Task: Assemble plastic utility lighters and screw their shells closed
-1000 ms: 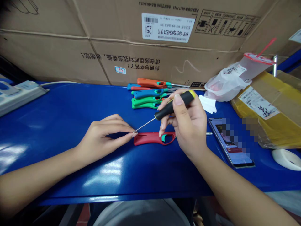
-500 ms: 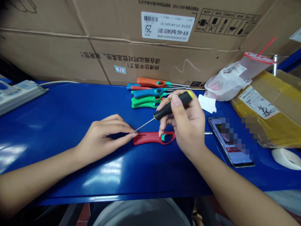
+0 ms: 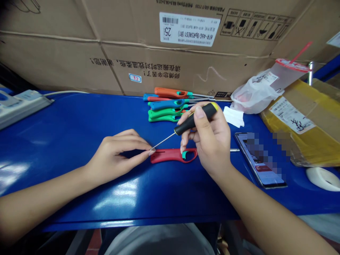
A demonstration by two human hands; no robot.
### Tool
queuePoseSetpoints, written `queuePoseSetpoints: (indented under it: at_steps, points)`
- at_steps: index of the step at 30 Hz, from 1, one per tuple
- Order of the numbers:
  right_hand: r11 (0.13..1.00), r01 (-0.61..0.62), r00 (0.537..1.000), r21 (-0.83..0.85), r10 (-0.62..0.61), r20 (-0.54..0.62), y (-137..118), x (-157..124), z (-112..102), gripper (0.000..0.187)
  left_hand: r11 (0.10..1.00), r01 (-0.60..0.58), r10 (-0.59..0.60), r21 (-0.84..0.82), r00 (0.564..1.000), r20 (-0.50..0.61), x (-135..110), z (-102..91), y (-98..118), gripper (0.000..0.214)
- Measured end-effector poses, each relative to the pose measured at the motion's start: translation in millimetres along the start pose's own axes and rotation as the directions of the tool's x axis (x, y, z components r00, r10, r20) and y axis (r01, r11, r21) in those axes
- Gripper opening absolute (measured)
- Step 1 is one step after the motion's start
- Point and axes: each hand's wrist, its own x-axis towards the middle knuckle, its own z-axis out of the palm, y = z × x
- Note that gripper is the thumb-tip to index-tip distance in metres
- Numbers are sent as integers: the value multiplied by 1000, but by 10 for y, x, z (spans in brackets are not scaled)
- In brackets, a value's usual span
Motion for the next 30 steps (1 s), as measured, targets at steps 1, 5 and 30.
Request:
queuePoseSetpoints:
  at_steps: [1, 5, 30]
  points:
    - [1000, 3, 1000, 1, -3, 3, 3, -1, -2, 21, 1000, -1, 1, 0, 1000, 3, 1, 3, 1, 8]
    - [999, 34, 999, -2, -34, 22, 9, -25, 4, 13, 1000, -1, 1, 13, 1000, 12, -4, 10, -3, 7]
    - [917, 255, 966, -308, -228, 123, -135, -22, 381, 21, 984, 160, -173, 72, 958, 229, -96, 107, -88, 31]
